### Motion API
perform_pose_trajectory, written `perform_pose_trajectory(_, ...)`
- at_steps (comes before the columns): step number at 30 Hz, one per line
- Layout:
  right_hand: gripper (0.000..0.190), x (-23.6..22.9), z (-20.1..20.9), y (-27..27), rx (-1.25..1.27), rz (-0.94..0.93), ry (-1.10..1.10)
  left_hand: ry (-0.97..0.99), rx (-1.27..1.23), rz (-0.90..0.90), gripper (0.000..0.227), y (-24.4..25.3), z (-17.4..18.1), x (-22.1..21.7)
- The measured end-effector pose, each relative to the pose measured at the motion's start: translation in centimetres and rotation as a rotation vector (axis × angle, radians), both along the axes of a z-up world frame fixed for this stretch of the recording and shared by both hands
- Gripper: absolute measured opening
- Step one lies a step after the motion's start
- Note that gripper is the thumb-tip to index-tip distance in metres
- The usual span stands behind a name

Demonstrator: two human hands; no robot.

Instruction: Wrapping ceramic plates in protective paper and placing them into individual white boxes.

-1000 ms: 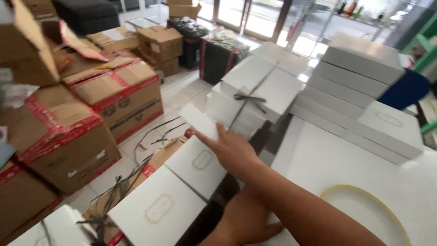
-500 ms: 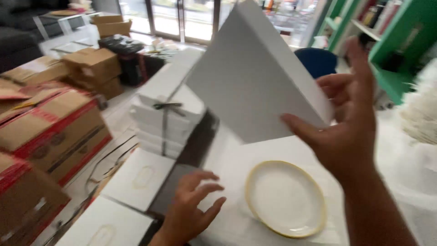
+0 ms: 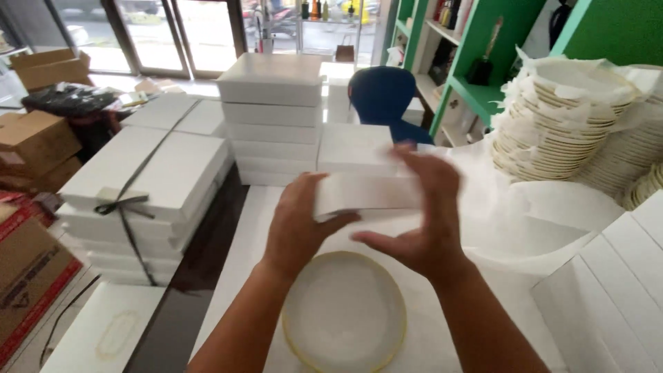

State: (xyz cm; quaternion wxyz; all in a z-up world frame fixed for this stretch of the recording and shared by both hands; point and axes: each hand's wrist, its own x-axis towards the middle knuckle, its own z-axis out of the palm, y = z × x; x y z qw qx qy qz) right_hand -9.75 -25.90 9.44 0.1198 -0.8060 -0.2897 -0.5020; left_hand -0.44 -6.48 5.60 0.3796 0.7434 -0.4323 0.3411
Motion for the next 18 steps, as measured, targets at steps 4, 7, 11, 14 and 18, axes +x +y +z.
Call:
perform_pose_trajectory(4, 0.092, 1.6, -2.3, -0.8, 0.594, 0.104, -0.023, 0.201, -0.33, -0.099, 0.06, 0.7, -2.8, 1.2)
perform_pose_trajectory(7, 0.095, 2.5, -4.1, 0.1, 0.896, 0.289, 0.26, 0.337, -0.43, -0.104, 0.065, 0.8, -4.3, 1.4)
perform_pose_trajectory(11, 0.06, 2.7, -5.9, 0.2, 0.898, 0.272, 0.435, 0.587, -0.315, -0.044, 0.094, 2.0, -5.8, 1.4)
perform_pose_trajectory(14, 0.054, 1.9, -6.4, 0.6, 0.823, 0.244, 0.496, 0.718, -0.419, -0.079, 0.067, 2.0, -5.2, 0.8)
perform_pose_trajectory(18, 0.057, 1.6, -6.2, -1.8, 0.755, 0.166, 0.559, 0.663, -0.415, -0.131, 0.068, 3.1, -4.4, 1.0)
